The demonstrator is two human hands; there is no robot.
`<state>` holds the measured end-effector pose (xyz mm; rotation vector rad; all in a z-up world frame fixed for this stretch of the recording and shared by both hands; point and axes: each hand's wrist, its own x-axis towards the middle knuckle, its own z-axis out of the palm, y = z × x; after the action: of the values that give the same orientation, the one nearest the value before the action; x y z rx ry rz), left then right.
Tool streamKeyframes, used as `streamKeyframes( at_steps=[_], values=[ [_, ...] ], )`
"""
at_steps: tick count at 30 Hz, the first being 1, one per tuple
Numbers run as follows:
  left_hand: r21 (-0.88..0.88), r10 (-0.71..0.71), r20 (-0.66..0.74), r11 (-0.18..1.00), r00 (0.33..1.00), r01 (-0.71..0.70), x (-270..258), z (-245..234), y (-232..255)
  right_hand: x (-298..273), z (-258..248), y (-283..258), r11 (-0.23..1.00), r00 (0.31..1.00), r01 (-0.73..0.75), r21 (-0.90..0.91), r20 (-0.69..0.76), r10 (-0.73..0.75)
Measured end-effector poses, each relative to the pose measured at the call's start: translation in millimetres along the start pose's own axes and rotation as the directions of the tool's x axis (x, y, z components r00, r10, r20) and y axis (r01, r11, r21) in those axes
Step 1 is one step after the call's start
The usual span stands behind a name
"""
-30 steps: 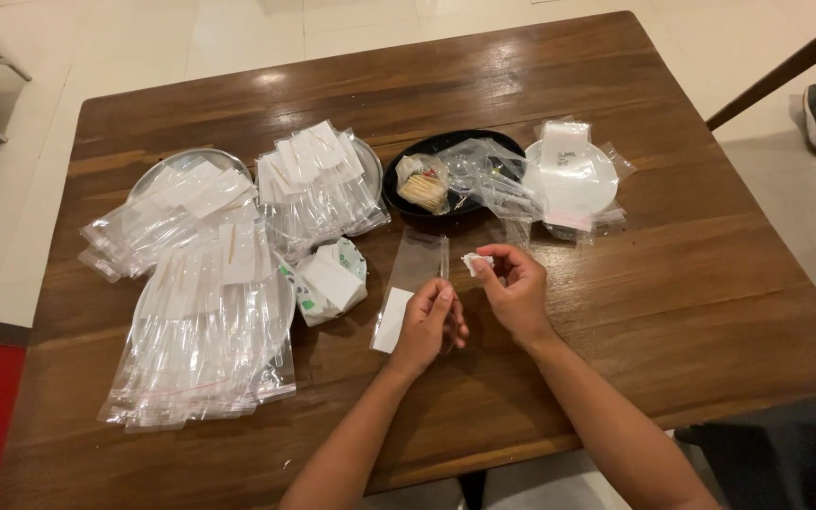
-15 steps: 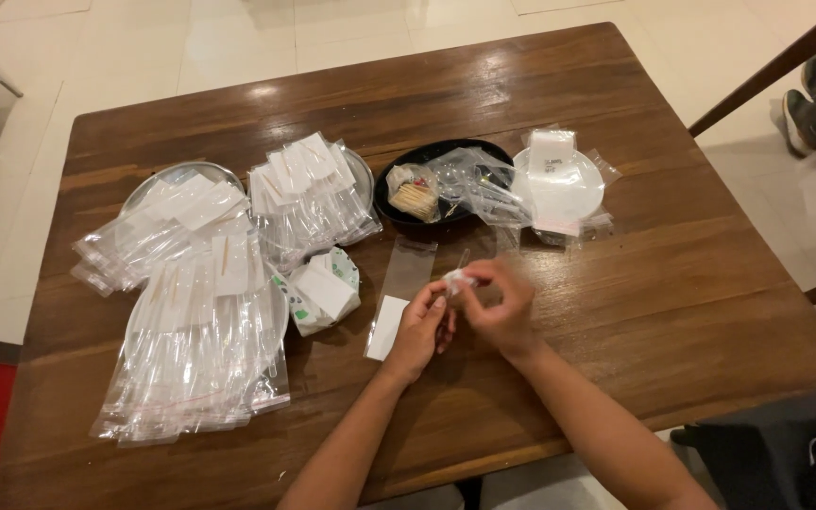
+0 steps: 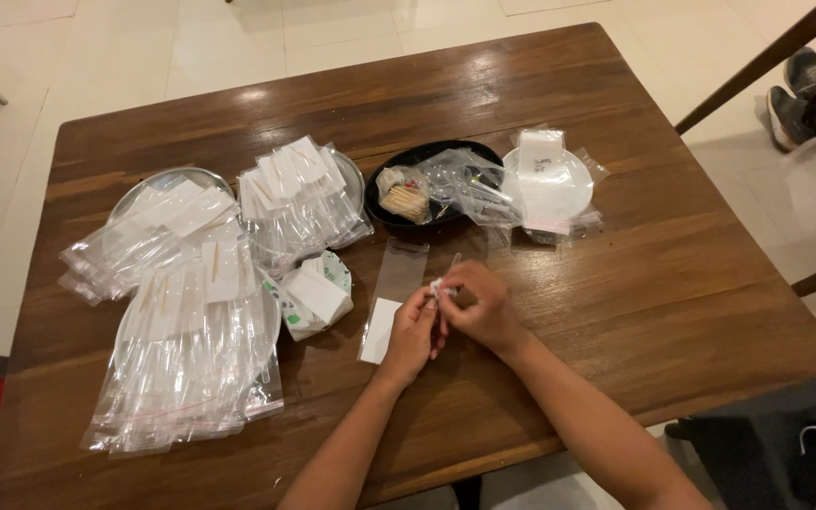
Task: The person places a paper insert and a small wooden pick into a plastic bag, seals it, and repeats the process with another bag.
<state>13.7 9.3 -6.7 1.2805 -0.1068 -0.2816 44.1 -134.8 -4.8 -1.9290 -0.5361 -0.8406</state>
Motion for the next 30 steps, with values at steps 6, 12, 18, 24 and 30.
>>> streamKeyframes(
  at_steps=[6,12,18,24,30],
  values=[
    [-0.044,-0.021,-0.033,0.999,0.999,0.019,2,1,-6,3,-4,6,0.998,0.998,0.038,-0.043,-0.05,-0.04],
    [-0.005,-0.034,-0.044,0.999,0.998,0.034,2,2,-3,17,-8,-1,0.999,0.997,-0.054,0.002,-0.053,0.054],
    [0.018,-0.057,-0.082,0.998,0.995,0.059,-1,2,-2,0,1,13,0.99,0.994,-0.111,0.09,0.021,0.11],
    [0.054,-0.057,-0.097,0.997,0.994,0.062,4,4,3,6,-5,-3,0.988,0.992,-0.122,0.098,0.05,0.118],
    [0.061,-0.044,-0.084,0.997,0.995,0.05,-6,8,9,3,-4,12,0.991,0.991,-0.127,-0.039,-0.043,0.126]
  ],
)
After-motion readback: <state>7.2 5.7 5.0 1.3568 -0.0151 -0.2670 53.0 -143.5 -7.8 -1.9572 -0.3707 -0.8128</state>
